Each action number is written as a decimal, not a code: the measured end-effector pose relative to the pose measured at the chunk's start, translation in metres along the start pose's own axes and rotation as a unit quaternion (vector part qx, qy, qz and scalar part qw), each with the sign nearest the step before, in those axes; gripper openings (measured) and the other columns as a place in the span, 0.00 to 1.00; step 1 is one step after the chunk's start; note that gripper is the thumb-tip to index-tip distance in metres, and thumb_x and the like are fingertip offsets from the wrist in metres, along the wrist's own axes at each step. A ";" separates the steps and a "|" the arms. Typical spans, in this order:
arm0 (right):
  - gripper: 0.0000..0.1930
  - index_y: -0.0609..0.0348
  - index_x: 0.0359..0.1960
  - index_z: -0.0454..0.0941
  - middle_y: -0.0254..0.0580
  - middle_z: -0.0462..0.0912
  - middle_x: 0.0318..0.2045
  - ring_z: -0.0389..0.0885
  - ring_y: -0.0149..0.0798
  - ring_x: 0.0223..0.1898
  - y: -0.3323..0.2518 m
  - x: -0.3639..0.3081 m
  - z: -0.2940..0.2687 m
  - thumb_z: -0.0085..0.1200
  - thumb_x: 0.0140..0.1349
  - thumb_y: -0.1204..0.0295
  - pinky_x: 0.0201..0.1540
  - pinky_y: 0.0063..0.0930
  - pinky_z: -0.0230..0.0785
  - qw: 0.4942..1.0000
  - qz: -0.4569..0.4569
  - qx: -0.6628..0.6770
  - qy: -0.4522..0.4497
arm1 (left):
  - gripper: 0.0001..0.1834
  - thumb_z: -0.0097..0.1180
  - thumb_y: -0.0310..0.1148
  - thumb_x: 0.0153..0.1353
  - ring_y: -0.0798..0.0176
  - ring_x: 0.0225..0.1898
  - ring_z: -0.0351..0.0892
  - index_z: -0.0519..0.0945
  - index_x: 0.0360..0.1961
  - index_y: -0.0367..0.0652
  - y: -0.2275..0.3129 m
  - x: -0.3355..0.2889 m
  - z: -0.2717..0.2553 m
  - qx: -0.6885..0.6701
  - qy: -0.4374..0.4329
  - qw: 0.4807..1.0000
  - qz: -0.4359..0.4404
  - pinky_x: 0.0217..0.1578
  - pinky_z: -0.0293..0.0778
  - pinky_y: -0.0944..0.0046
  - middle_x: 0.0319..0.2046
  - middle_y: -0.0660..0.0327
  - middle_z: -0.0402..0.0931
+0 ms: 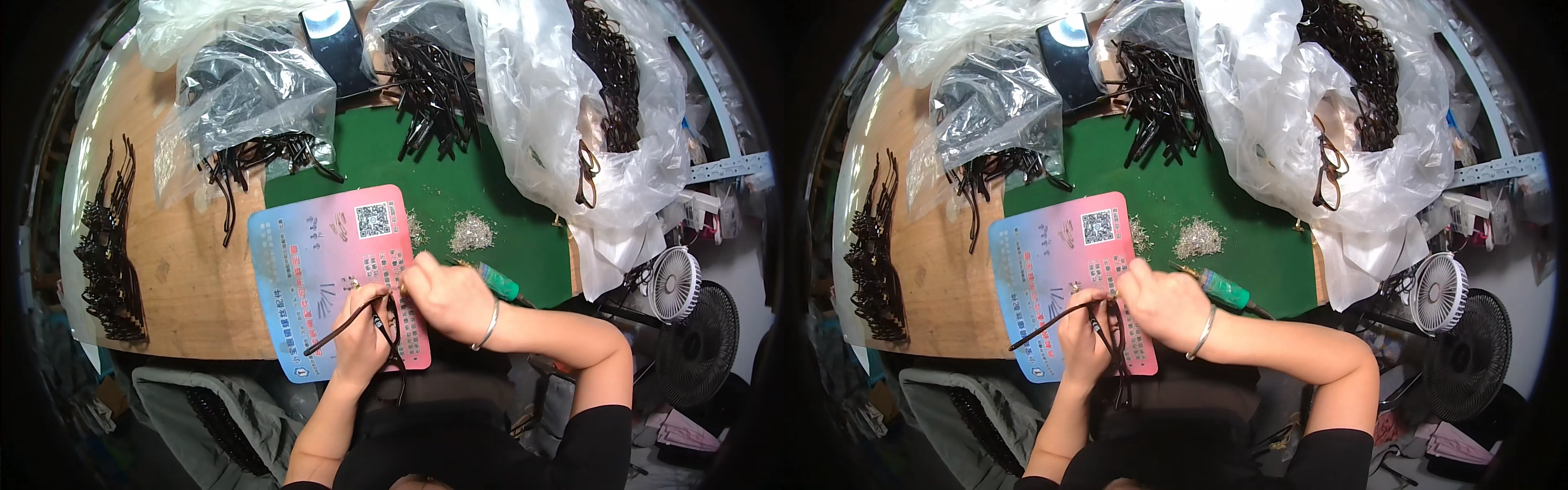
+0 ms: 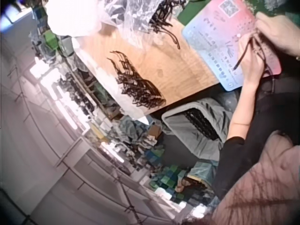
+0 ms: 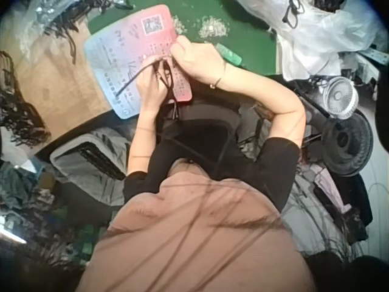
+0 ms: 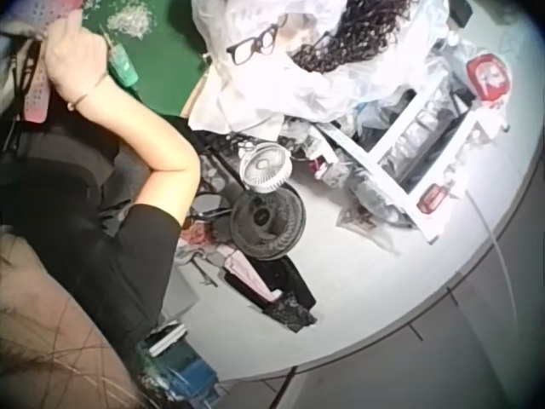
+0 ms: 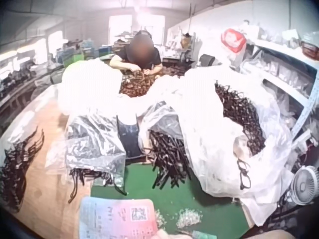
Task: The person assembles eyeglasses by inserting small metal screws into the frame hinges using a screwdriver. They repeatedly pick up glasses from a pile, tighten the screws, and place the finished units into a plastic bag. The process is repetitive and performed at a steady pace.
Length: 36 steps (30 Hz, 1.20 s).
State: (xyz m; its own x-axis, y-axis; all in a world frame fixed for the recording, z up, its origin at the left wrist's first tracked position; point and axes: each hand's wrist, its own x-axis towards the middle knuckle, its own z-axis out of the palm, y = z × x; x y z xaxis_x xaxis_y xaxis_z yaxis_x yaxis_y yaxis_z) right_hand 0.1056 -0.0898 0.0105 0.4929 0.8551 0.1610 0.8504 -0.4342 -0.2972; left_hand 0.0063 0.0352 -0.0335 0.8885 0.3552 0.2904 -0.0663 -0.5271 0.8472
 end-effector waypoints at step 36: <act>0.10 0.62 0.41 0.67 0.43 0.79 0.25 0.80 0.43 0.24 -0.039 -0.078 0.024 0.48 0.57 0.79 0.26 0.32 0.72 0.883 0.145 0.447 0.008 | 0.02 0.46 0.21 0.63 0.75 0.17 0.71 0.71 0.36 0.36 0.013 0.006 0.010 0.051 0.024 0.992 -0.110 0.17 0.70 0.74 0.26 0.61 0.69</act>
State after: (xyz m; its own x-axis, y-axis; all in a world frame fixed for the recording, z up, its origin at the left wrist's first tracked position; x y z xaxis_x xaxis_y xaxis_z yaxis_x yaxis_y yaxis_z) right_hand 0.0297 -0.1333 -0.0133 0.6747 0.7374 -0.0323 0.2061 -0.2302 -0.9511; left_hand 0.0153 0.0229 -0.0250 0.8536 0.5053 0.1268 0.1750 -0.5073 0.8438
